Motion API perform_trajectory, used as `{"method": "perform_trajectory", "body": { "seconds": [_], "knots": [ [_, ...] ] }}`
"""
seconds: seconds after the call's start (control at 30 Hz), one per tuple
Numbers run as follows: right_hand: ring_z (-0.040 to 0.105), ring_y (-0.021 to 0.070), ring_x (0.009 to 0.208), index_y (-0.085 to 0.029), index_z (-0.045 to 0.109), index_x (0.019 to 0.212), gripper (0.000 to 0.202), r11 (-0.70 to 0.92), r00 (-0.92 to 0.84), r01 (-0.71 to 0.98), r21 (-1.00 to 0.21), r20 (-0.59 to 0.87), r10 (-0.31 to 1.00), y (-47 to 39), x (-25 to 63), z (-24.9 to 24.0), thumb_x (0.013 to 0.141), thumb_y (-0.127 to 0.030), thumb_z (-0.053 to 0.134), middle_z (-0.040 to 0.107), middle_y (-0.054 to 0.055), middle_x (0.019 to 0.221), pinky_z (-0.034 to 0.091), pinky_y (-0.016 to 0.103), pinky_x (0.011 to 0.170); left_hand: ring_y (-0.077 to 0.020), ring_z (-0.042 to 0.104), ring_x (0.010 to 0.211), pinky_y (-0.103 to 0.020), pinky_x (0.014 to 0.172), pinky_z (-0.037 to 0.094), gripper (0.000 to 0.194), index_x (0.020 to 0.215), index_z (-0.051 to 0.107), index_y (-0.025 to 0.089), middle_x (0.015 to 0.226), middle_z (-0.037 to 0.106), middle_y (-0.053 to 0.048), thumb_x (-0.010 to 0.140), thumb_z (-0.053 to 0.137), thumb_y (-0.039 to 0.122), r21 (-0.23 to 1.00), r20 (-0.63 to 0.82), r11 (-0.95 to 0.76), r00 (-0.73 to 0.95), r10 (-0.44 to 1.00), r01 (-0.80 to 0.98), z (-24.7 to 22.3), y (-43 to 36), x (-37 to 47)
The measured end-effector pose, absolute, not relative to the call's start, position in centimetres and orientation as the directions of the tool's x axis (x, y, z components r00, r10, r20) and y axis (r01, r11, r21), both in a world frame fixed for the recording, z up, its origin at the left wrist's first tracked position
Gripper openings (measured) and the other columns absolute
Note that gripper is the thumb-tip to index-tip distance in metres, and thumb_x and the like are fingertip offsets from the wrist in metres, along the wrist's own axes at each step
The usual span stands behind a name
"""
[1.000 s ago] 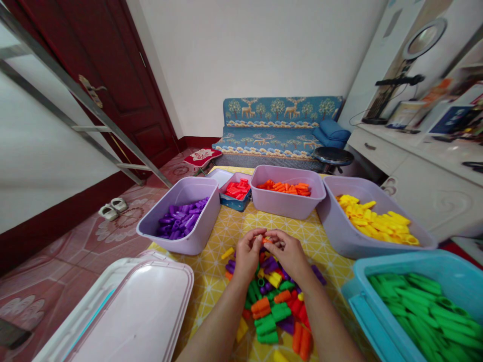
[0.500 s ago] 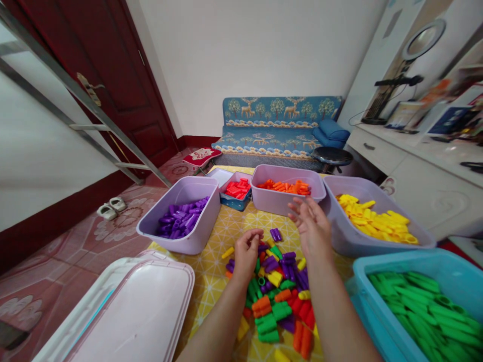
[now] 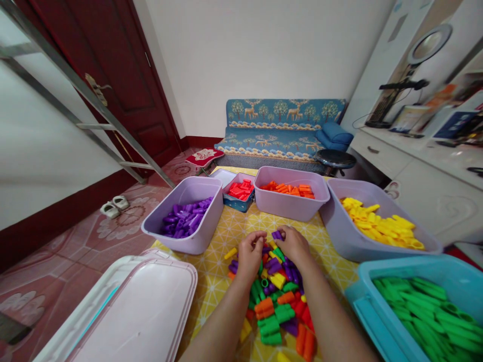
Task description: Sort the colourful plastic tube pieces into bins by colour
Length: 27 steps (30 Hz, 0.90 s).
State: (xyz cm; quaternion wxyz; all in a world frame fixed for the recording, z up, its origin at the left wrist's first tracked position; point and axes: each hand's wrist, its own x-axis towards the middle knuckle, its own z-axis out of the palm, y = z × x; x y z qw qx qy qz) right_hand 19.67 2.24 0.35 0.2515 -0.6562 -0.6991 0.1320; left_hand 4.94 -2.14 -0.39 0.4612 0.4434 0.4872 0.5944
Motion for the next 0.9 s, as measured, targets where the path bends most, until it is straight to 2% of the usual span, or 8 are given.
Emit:
{"method": "perform_trajectory", "body": {
  "seconds": [0.1,0.2,0.27,0.47,0.6,0.73,0.8,0.9],
  "knots": [
    [0.063,0.0169,0.066,-0.021,0.065,0.085,0.02,0.105,0.014,0.724,-0.681,0.167,0.986,1.7,19.4,0.8,0.066,-0.023,0.065,0.068,0.003,0.078,0.046,0.028,0.063,-0.019,0.066,0.085,-0.031,0.077,0.053,0.022,0.098,0.067,0.015,0.098,0.071,-0.009,0.08,0.057,0.024,0.992,0.107,-0.116,-0.176,0.978,-0.04,-0.5,-2.2,4.9],
    [0.064,0.0162,0.063,-0.018,0.061,0.089,0.024,0.114,0.032,0.459,-0.881,0.144,0.989,0.4,19.0,1.2,0.068,-0.028,0.064,0.069,0.004,0.082,0.051,0.029,0.062,-0.0197,0.066,0.085,-0.032,0.076,0.054,0.033,0.111,0.063,0.016,0.107,0.069,-0.011,0.081,0.058,0.026,0.991,0.134,-0.135,-0.11,0.985,0.0,-0.3,-2.3,5.0],
    [0.066,0.0181,0.069,-0.017,0.061,0.094,0.028,0.124,0.024,0.295,-0.947,0.137,0.99,-0.5,18.8,1.3,0.069,-0.03,0.065,0.07,0.006,0.085,0.053,0.03,0.066,-0.0206,0.067,0.086,-0.034,0.078,0.053,0.034,0.111,0.064,0.015,0.106,0.069,-0.011,0.08,0.059,0.026,0.988,0.155,-0.156,-0.062,0.986,-0.005,0.0,-2.4,5.1],
    [0.068,0.0218,0.08,-0.015,0.064,0.103,0.035,0.127,0.045,0.17,-0.977,0.136,0.99,-2.0,18.6,0.8,0.078,-0.04,0.06,0.071,0.011,0.093,0.055,0.036,0.076,-0.021,0.067,0.087,-0.034,0.081,0.053,0.023,0.098,0.068,0.014,0.095,0.072,-0.009,0.077,0.061,0.023,0.986,0.158,-0.162,-0.082,0.984,-0.044,0.2,-2.5,5.2],
    [0.067,0.0235,0.083,-0.016,0.066,0.101,0.038,0.131,0.116,0.238,-0.962,0.162,0.98,-1.9,19.0,-0.4,0.078,-0.045,0.06,0.071,0.011,0.093,0.054,0.037,0.078,-0.0194,0.066,0.083,-0.031,0.076,0.053,0.027,0.1,0.066,0.013,0.091,0.071,-0.008,0.078,0.063,0.029,0.977,0.104,-0.141,-0.222,0.969,-0.159,0.8,-2.4,4.9],
    [0.067,0.0247,0.086,-0.016,0.067,0.095,0.036,0.109,0.107,0.26,-0.959,0.141,0.984,-1.9,19.3,-1.0,0.076,-0.047,0.061,0.072,0.011,0.092,0.053,0.039,0.081,-0.0146,0.065,0.075,-0.025,0.071,0.053,0.031,0.101,0.064,0.012,0.089,0.069,-0.007,0.077,0.066,0.033,0.932,0.122,-0.236,-0.377,0.918,-0.273,3.9,-2.5,3.6],
    [0.067,0.0245,0.084,-0.017,0.067,0.094,0.036,0.101,0.103,0.25,-0.963,0.13,0.986,-1.9,19.2,-1.1,0.076,-0.048,0.061,0.072,0.01,0.091,0.053,0.039,0.08,-0.0107,0.064,0.068,-0.021,0.066,0.052,0.03,0.102,0.062,0.014,0.085,0.067,-0.004,0.078,0.066,0.032,0.882,0.108,-0.31,-0.487,0.867,-0.356,6.1,-2.7,2.5],
    [0.066,0.0244,0.085,-0.017,0.068,0.094,0.035,0.114,0.094,0.267,-0.957,0.143,0.985,-2.0,19.1,-0.9,0.077,-0.046,0.061,0.071,0.01,0.091,0.053,0.038,0.08,-0.0067,0.064,0.066,-0.015,0.065,0.052,0.014,0.092,0.061,0.014,0.081,0.066,-0.002,0.08,0.064,0.021,0.699,0.005,-0.427,-0.593,0.805,-0.574,9.5,-3.0,0.3]
  ]
}}
